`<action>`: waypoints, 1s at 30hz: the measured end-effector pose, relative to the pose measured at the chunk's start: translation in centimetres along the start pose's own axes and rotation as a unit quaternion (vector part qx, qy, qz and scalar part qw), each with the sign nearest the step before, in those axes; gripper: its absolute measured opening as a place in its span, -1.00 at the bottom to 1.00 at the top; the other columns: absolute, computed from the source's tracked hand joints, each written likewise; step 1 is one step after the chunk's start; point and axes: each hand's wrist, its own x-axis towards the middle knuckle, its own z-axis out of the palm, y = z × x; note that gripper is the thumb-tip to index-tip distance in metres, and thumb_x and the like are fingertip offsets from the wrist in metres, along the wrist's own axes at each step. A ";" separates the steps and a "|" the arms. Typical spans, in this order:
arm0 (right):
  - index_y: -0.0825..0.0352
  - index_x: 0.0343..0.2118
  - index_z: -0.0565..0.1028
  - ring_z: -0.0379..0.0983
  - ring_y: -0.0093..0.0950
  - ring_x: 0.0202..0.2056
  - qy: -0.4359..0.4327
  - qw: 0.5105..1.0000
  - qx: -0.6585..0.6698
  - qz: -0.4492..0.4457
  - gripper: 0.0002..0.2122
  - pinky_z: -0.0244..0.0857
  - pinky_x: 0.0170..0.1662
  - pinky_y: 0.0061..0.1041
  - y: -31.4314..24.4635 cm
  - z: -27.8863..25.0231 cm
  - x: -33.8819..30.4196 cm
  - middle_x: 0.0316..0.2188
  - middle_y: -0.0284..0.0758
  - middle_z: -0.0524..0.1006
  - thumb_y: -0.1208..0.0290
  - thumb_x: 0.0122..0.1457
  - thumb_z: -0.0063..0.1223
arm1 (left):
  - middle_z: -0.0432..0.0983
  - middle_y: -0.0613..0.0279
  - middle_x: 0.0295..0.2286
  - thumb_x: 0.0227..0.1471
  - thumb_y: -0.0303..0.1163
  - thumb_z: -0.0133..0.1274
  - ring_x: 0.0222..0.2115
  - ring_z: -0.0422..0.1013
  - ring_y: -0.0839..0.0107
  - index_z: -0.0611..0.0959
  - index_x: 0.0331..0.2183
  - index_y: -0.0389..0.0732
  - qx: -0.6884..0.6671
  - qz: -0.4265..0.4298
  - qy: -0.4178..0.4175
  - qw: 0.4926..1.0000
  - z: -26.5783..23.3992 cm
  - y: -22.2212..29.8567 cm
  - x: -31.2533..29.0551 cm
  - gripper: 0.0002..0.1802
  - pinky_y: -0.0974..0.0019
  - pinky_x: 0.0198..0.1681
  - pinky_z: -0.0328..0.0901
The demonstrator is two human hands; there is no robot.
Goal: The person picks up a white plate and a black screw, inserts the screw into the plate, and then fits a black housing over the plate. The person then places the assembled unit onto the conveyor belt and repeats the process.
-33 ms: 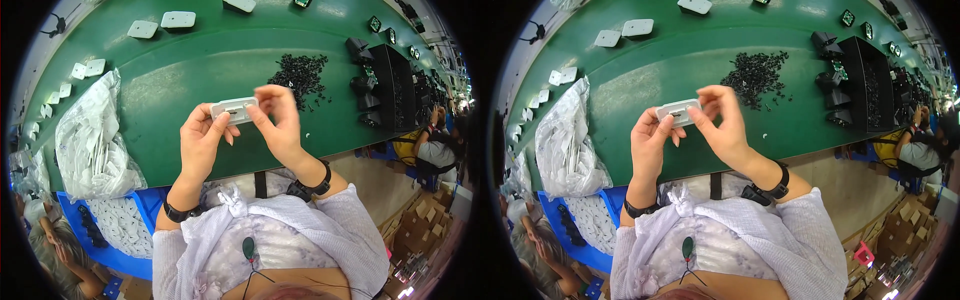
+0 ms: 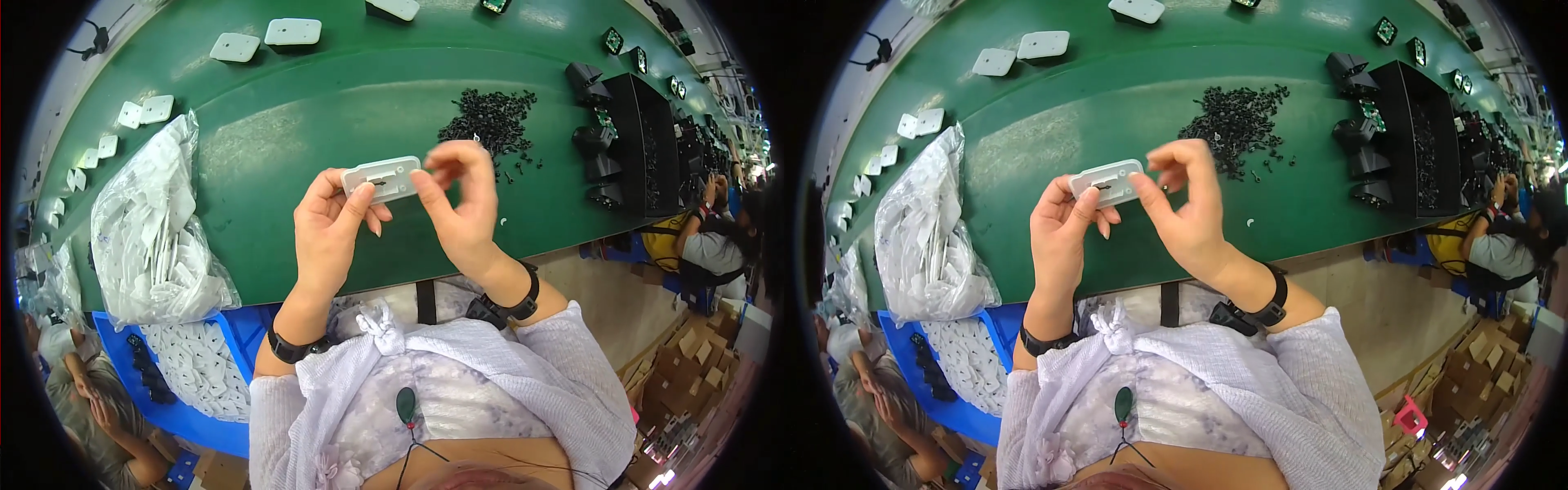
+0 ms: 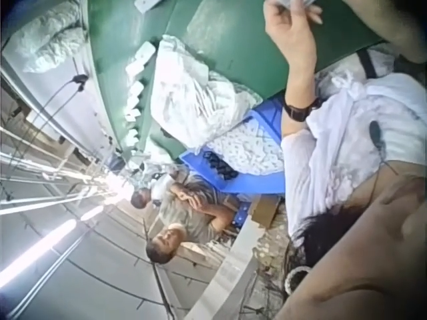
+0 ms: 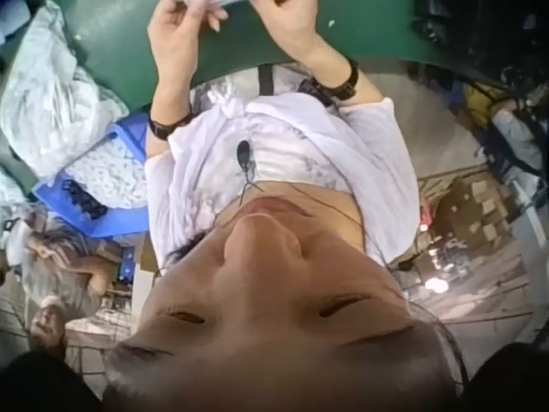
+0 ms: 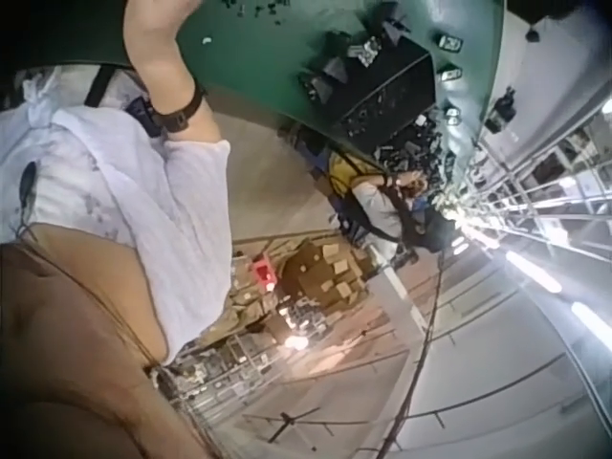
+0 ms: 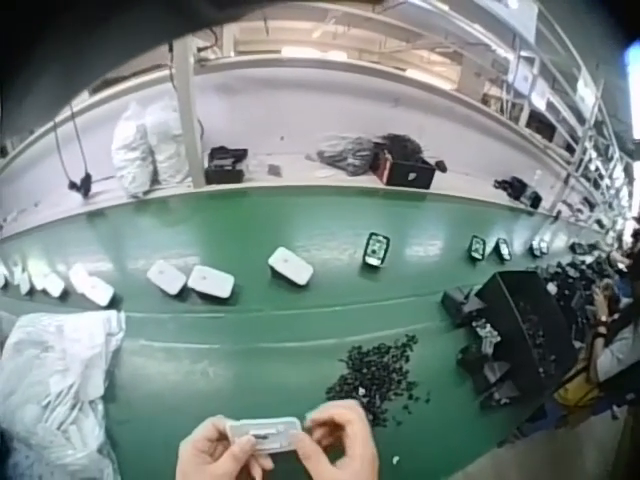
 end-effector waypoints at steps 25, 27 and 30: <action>0.37 -0.28 0.48 0.38 -0.45 -0.39 0.002 0.974 -0.131 -0.185 -0.78 0.33 -0.44 -0.58 0.4 1.9 -0.8 -0.36 -0.26 0.40 0.67 -0.02 0.18 | 0.38 0.20 -0.38 0.13 -0.54 -0.01 -0.46 0.45 0.49 0.41 -0.34 -0.33 -0.009 0.120 0.003 0.993 1.1 -0.7 -0.4 -0.91 0.48 -0.43 0.37; 0.38 -0.28 0.47 0.38 -0.45 -0.39 -0.001 0.977 -0.119 -0.179 -0.79 0.34 -0.44 -0.57 0.5 2.1 -0.9 -0.36 -0.27 0.40 0.69 -0.01 0.16 | 0.36 0.21 -0.38 0.13 -0.55 -0.01 -0.45 0.45 0.49 0.41 -0.34 -0.34 -0.001 0.126 0.003 0.992 1.1 -1.0 -0.5 -0.91 0.48 -0.43 0.37; 0.38 -0.30 0.46 0.38 -0.44 -0.40 0.003 0.984 -0.077 -0.160 -0.81 0.33 -0.45 -0.56 0.4 2.1 -0.8 -0.36 -0.27 0.40 0.70 0.00 0.14 | 0.34 0.22 -0.37 0.13 -0.55 -0.01 -0.45 0.45 0.50 0.41 -0.34 -0.34 0.006 0.128 0.003 0.992 1.2 -0.9 -0.6 -0.91 0.48 -0.43 0.37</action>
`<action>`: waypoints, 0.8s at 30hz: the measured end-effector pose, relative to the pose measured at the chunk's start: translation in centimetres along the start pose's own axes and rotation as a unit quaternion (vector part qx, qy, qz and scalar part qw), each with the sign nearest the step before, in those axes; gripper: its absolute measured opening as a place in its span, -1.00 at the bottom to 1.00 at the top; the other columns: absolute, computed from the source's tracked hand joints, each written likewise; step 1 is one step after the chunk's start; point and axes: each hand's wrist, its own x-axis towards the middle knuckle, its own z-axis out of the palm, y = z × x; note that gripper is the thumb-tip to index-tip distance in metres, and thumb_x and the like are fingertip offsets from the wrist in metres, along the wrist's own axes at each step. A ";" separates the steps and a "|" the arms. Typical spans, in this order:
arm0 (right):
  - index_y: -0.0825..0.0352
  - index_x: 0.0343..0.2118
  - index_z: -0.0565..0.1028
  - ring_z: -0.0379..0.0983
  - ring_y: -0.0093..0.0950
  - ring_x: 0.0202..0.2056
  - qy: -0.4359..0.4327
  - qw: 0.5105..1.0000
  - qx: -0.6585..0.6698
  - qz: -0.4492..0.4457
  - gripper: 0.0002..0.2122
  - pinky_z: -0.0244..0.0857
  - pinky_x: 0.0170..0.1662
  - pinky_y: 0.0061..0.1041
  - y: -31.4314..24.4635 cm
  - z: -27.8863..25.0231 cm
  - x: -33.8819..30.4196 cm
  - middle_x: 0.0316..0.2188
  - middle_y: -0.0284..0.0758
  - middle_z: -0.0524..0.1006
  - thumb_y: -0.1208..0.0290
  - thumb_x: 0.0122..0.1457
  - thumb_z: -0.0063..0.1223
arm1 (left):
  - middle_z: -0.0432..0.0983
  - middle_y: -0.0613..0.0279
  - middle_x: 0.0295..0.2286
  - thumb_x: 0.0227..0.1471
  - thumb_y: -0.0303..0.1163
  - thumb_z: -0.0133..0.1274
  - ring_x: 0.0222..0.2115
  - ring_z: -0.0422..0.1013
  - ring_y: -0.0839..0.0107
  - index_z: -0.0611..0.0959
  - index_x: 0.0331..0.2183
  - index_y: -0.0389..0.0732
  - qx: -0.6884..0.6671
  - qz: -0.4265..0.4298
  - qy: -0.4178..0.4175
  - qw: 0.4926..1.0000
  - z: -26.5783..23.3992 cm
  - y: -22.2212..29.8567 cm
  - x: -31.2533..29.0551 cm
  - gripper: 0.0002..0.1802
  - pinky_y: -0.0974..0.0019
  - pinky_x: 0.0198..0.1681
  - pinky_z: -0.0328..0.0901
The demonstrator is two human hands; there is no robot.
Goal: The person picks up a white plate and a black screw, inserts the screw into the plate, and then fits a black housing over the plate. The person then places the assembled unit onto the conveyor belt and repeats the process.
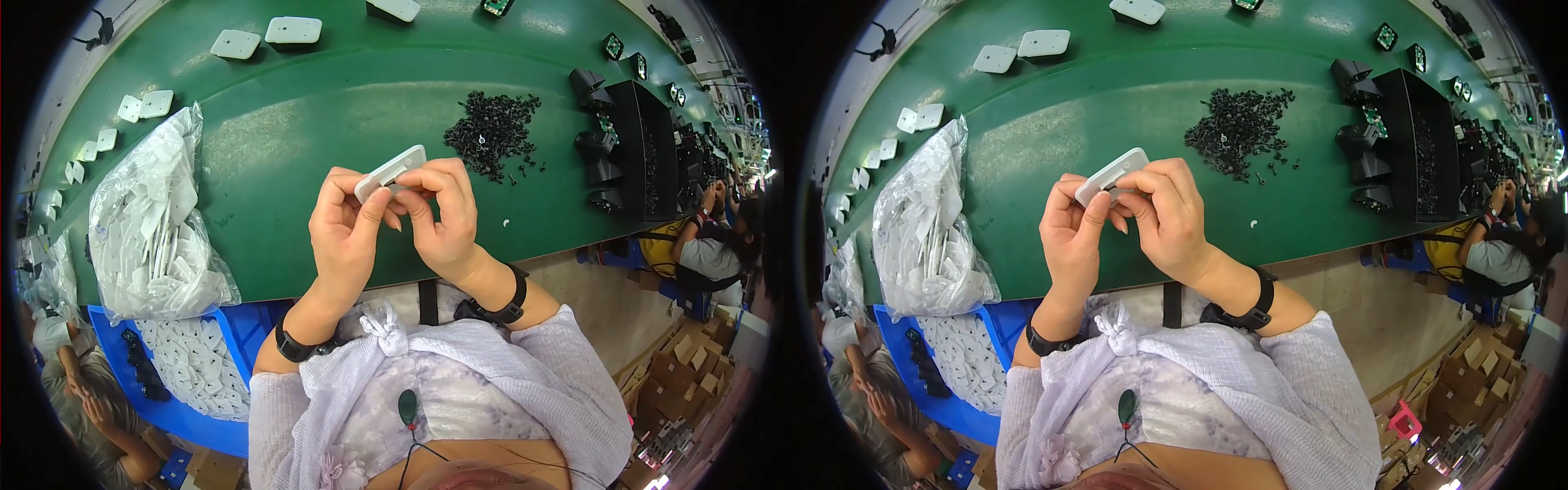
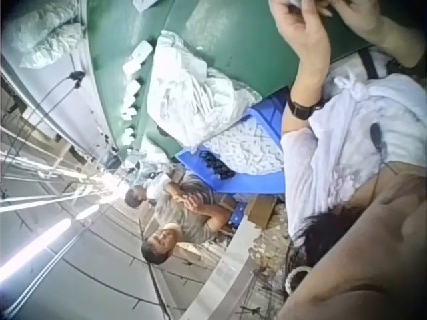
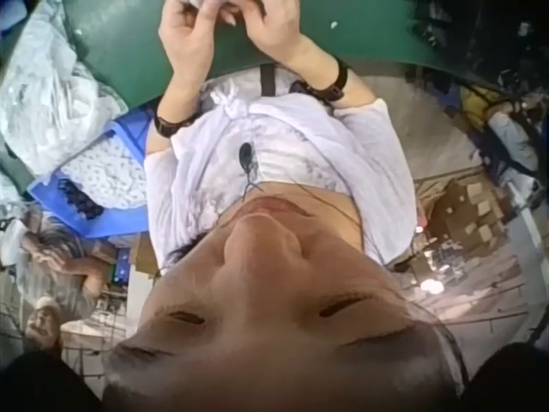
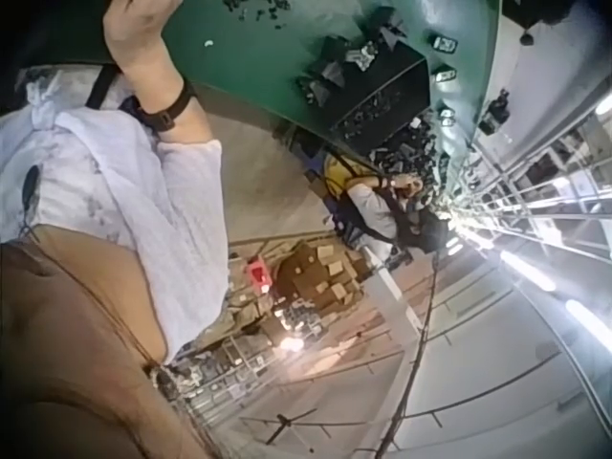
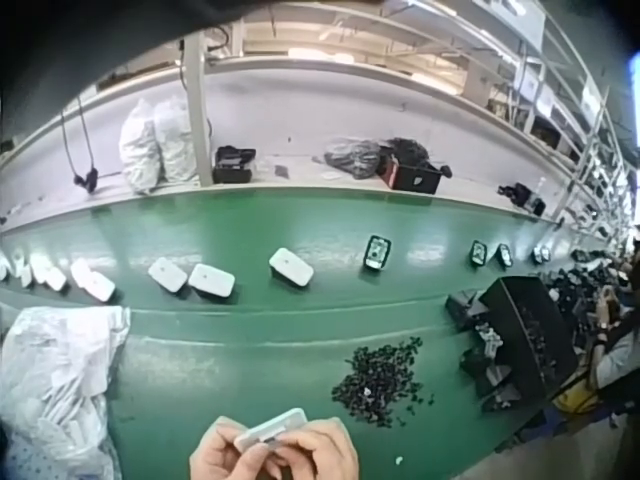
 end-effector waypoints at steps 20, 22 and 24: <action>0.33 -0.41 0.47 0.26 -0.69 -0.43 -0.286 0.927 0.070 0.233 -0.85 0.10 -0.42 -0.66 -0.6 -4.5 4.2 -0.47 -0.47 0.42 0.48 -0.02 0.23 | 0.35 0.22 -0.39 0.09 -0.62 -0.01 -0.48 0.42 0.51 0.48 -0.23 -0.40 0.170 -0.025 -0.082 0.982 -1.1 1.4 0.1 -0.84 0.53 -0.49 0.34; 0.34 -0.45 0.46 0.23 -0.74 -0.51 -0.279 0.924 0.092 0.245 -0.86 0.10 -0.47 -0.67 -0.9 -4.5 4.7 -0.54 -0.48 0.40 0.49 -0.02 0.23 | 0.37 0.20 -0.38 0.09 -0.62 -0.03 -0.47 0.43 0.50 0.47 -0.18 -0.42 0.163 -0.033 -0.098 0.981 -1.1 1.6 0.2 -0.79 0.51 -0.49 0.35; 0.35 -0.43 0.46 0.22 -0.71 -0.54 -0.264 0.934 0.079 0.226 -0.83 0.12 -0.48 -0.67 -0.9 -4.4 5.0 -0.56 -0.48 0.40 0.47 -0.02 0.25 | 0.39 0.17 -0.37 0.11 -0.61 -0.05 -0.46 0.44 0.48 0.45 -0.16 -0.42 0.097 -0.060 -0.072 0.991 -1.0 1.9 0.3 -0.78 0.50 -0.49 0.36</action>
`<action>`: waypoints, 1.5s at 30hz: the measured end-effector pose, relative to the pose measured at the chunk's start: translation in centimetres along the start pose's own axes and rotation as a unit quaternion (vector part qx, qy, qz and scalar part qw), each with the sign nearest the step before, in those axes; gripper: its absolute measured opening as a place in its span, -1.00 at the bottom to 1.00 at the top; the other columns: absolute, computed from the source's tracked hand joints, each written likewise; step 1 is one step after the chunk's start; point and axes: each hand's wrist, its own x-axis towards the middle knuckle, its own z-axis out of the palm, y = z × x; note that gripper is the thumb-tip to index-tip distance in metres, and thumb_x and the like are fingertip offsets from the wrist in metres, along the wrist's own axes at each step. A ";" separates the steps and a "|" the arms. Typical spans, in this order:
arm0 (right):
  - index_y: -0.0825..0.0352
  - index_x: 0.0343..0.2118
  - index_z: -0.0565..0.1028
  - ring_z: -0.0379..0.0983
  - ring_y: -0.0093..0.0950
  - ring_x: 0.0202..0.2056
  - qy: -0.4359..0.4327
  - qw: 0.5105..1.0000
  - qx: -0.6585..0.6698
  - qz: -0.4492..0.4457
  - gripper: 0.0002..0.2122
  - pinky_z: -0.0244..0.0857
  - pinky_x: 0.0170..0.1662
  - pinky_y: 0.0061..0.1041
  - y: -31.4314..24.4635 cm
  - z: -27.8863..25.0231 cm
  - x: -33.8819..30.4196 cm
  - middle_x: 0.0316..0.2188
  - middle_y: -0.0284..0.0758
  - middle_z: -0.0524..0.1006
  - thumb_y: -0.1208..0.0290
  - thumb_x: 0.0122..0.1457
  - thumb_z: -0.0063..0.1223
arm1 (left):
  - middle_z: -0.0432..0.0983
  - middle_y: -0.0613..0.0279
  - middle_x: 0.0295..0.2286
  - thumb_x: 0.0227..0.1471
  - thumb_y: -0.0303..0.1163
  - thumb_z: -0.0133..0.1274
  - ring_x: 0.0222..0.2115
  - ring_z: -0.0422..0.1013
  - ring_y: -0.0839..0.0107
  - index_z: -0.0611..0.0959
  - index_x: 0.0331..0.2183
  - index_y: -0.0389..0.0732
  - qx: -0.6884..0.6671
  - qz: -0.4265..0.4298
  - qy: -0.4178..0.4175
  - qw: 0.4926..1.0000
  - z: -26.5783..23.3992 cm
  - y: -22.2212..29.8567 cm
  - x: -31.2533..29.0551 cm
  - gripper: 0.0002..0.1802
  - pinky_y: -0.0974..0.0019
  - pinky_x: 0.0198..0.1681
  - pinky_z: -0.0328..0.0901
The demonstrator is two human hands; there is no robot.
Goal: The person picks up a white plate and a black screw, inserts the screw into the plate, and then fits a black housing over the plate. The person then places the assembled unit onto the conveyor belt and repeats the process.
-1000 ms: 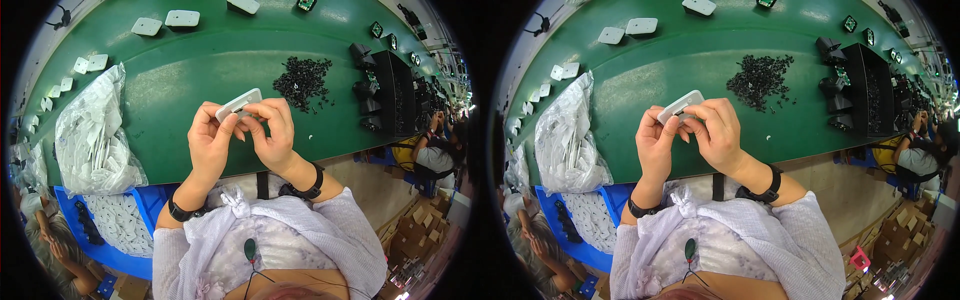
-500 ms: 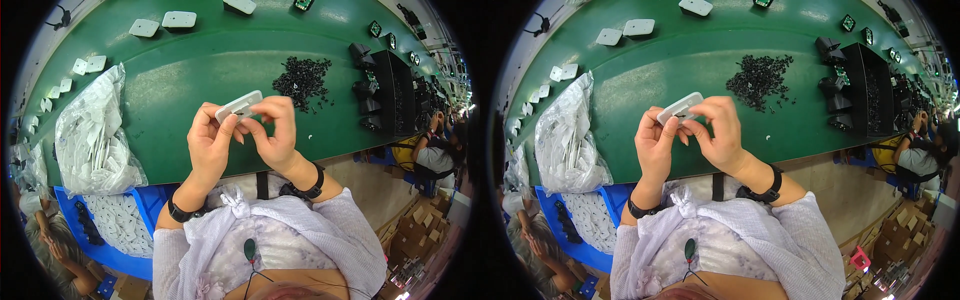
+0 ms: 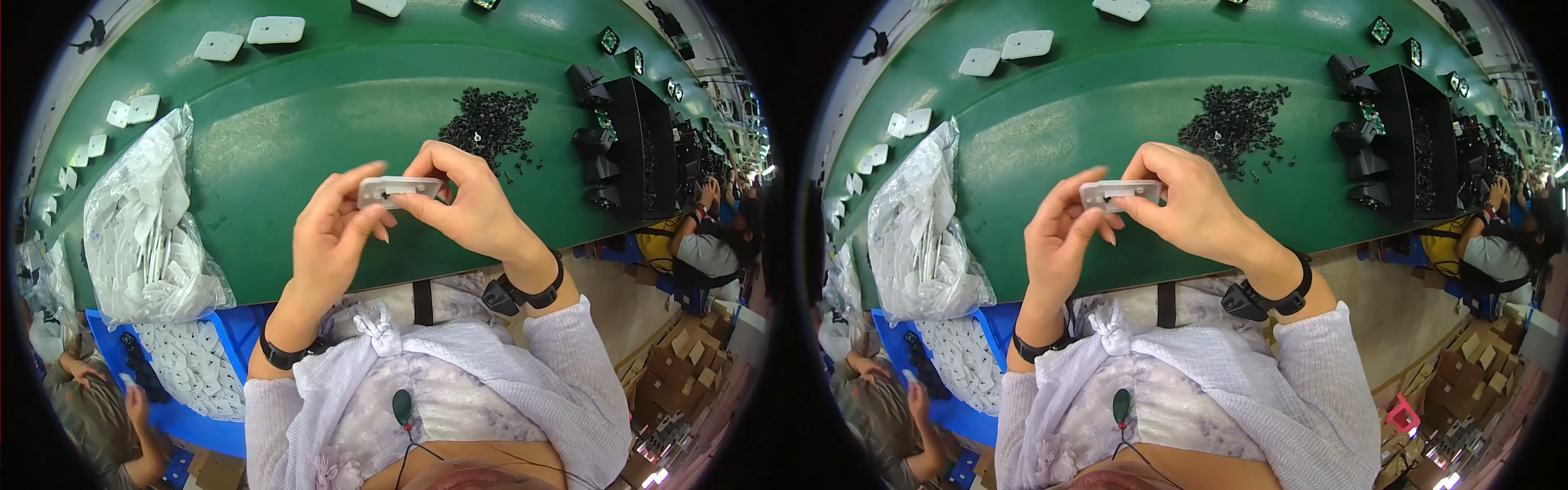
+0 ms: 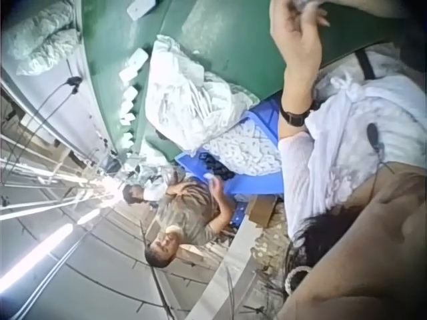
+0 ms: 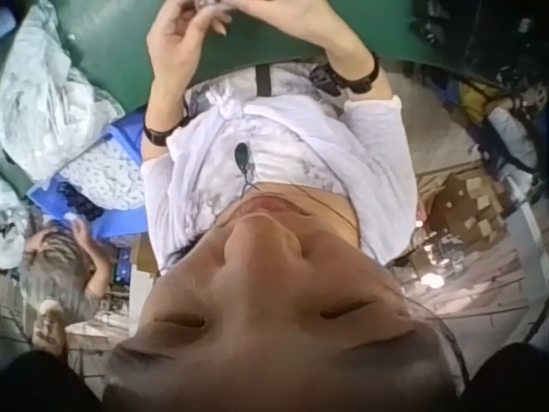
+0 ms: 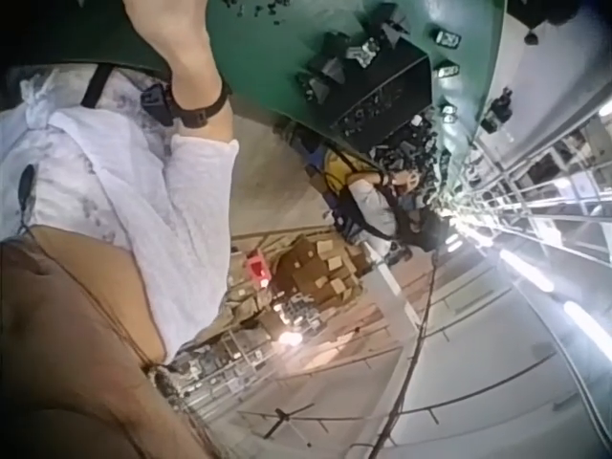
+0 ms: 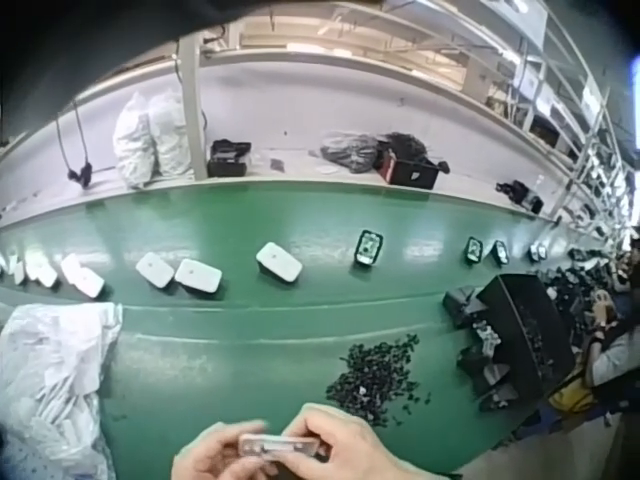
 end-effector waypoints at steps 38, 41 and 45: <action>0.37 -0.16 0.49 0.43 -0.25 -0.09 -0.014 0.936 -0.269 -0.229 -0.70 0.33 -0.04 -0.37 1.4 -0.5 5.5 -0.16 -0.21 0.52 0.55 -0.02 0.17 | 0.39 0.11 0.00 -0.15 -0.73 -0.03 0.05 0.29 0.14 0.42 0.05 -0.23 0.406 0.191 0.061 0.892 -5.1 -1.7 0.4 -0.37 0.16 0.09 0.17; 0.35 -0.16 0.50 0.45 -0.28 -0.11 -0.045 0.932 -0.242 -0.265 -0.70 0.35 -0.06 -0.40 0.1 1.8 4.8 -0.14 -0.24 0.52 0.55 -0.02 0.17 | 0.36 0.10 0.05 -0.10 -0.75 -0.11 0.09 0.26 0.14 0.42 0.06 -0.24 0.418 0.184 0.080 0.886 -6.0 -1.5 -0.6 -0.39 0.15 0.12 0.15; 0.32 -0.14 0.50 0.44 -0.29 -0.14 -0.073 0.923 -0.253 -0.279 -0.68 0.36 -0.08 -0.40 0.4 3.5 5.0 -0.13 -0.27 0.52 0.54 -0.03 0.17 | 0.37 0.13 0.04 -0.06 -0.70 -0.17 0.10 0.26 0.16 0.46 0.04 -0.24 0.450 0.200 0.057 0.869 -6.7 -1.9 -0.9 -0.45 0.14 0.14 0.13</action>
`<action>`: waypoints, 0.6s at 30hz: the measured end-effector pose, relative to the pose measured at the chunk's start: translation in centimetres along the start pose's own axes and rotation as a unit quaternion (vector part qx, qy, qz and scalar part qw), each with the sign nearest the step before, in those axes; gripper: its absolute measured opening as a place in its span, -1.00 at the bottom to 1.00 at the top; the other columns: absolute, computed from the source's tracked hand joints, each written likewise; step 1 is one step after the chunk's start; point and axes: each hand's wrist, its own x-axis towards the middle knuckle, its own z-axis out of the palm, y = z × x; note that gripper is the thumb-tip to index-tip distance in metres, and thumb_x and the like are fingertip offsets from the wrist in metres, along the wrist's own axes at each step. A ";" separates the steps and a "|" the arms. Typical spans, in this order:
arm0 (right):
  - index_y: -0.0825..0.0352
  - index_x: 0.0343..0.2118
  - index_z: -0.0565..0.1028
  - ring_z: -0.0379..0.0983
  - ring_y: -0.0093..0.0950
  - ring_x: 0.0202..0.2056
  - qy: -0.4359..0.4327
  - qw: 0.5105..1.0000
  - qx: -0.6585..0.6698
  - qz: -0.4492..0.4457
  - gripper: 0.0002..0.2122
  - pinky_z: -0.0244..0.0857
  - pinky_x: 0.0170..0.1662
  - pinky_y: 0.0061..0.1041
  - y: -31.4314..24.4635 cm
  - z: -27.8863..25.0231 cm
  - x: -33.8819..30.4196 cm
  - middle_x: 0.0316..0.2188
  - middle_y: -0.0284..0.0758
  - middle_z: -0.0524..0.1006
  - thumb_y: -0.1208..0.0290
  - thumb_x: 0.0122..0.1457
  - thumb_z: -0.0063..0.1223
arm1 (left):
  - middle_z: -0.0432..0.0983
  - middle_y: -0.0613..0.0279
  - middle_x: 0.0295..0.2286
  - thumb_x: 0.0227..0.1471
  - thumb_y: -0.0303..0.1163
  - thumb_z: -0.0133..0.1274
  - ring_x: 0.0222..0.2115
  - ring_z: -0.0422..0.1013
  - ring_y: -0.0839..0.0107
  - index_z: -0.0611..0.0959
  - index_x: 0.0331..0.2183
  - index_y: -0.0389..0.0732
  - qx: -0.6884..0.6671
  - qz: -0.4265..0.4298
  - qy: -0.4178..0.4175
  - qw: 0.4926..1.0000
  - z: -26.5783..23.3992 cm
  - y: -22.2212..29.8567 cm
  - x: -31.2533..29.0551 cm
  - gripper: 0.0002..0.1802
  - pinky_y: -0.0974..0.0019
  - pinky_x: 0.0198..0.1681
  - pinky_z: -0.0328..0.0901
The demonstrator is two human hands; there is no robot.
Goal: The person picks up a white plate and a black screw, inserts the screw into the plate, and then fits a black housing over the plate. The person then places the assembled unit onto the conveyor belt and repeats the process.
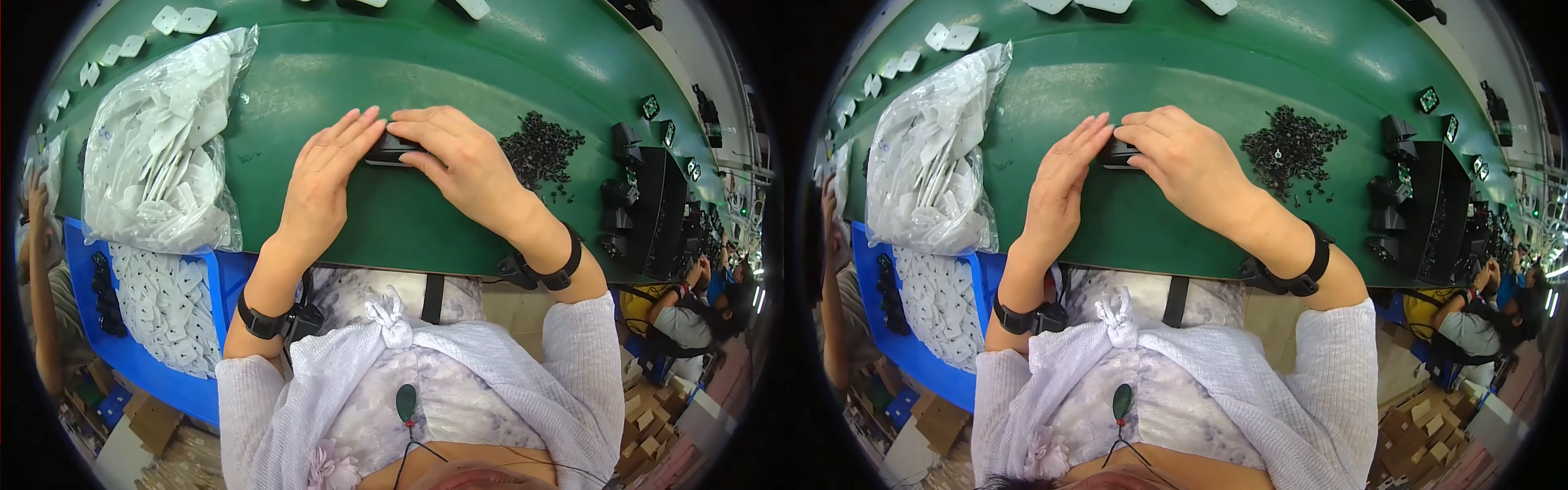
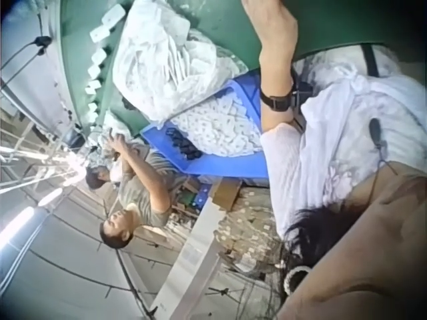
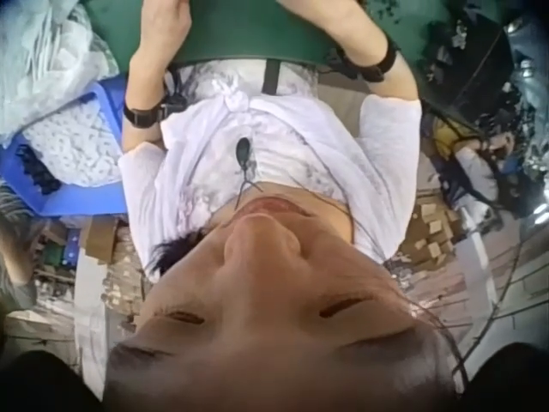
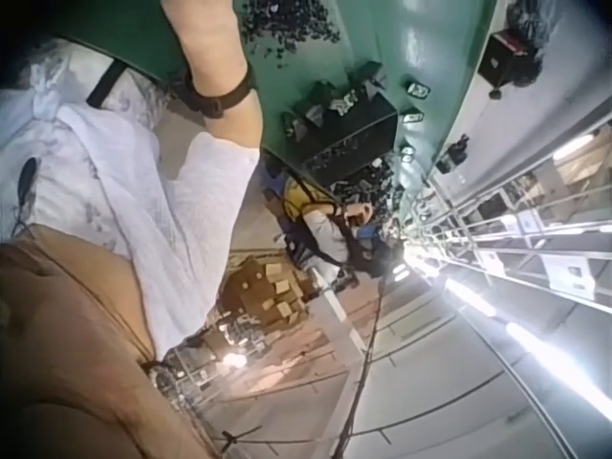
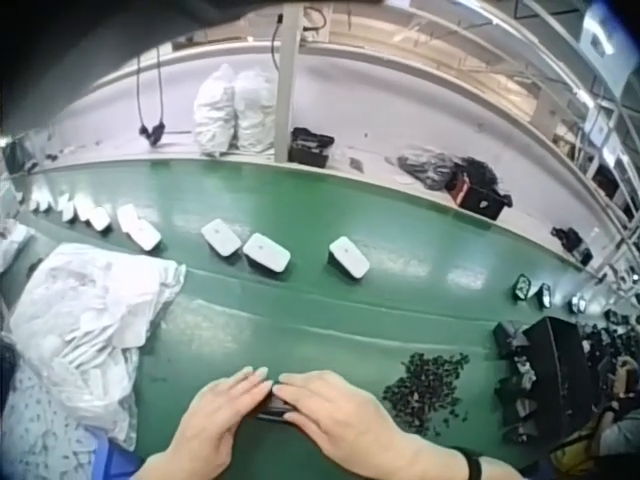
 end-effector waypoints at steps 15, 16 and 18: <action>0.34 -0.18 0.53 0.46 -0.30 -0.15 0.067 0.992 -0.101 -0.039 -0.65 0.42 -0.17 -0.42 0.6 2.7 -1.4 -0.14 -0.26 0.52 0.60 -0.13 0.19 | 0.32 0.36 0.10 -0.09 -0.65 -0.07 0.15 0.19 0.30 0.47 0.06 -0.06 0.179 -0.015 -0.067 0.981 0.2 0.9 -0.6 -0.39 0.07 0.18 0.05; 0.34 -0.18 0.53 0.46 -0.30 -0.15 0.068 0.992 -0.102 -0.041 -0.65 0.42 -0.17 -0.42 0.7 2.6 -1.2 -0.14 -0.26 0.52 0.60 -0.13 0.19 | 0.35 0.31 0.08 -0.10 -0.64 -0.04 0.13 0.22 0.27 0.48 0.04 -0.09 0.171 -0.016 -0.056 0.984 0.4 1.0 -0.6 -0.41 0.10 0.15 0.08; 0.34 -0.19 0.54 0.47 -0.37 -0.17 0.036 0.999 -0.021 0.010 -0.70 0.40 -0.14 -0.47 0.6 1.8 -1.0 -0.17 -0.27 0.54 0.59 -0.06 0.16 | 0.39 0.27 0.05 -0.10 -0.63 0.00 0.11 0.25 0.24 0.49 0.03 -0.12 0.164 -0.014 -0.041 0.986 0.8 1.2 -0.4 -0.43 0.13 0.12 0.11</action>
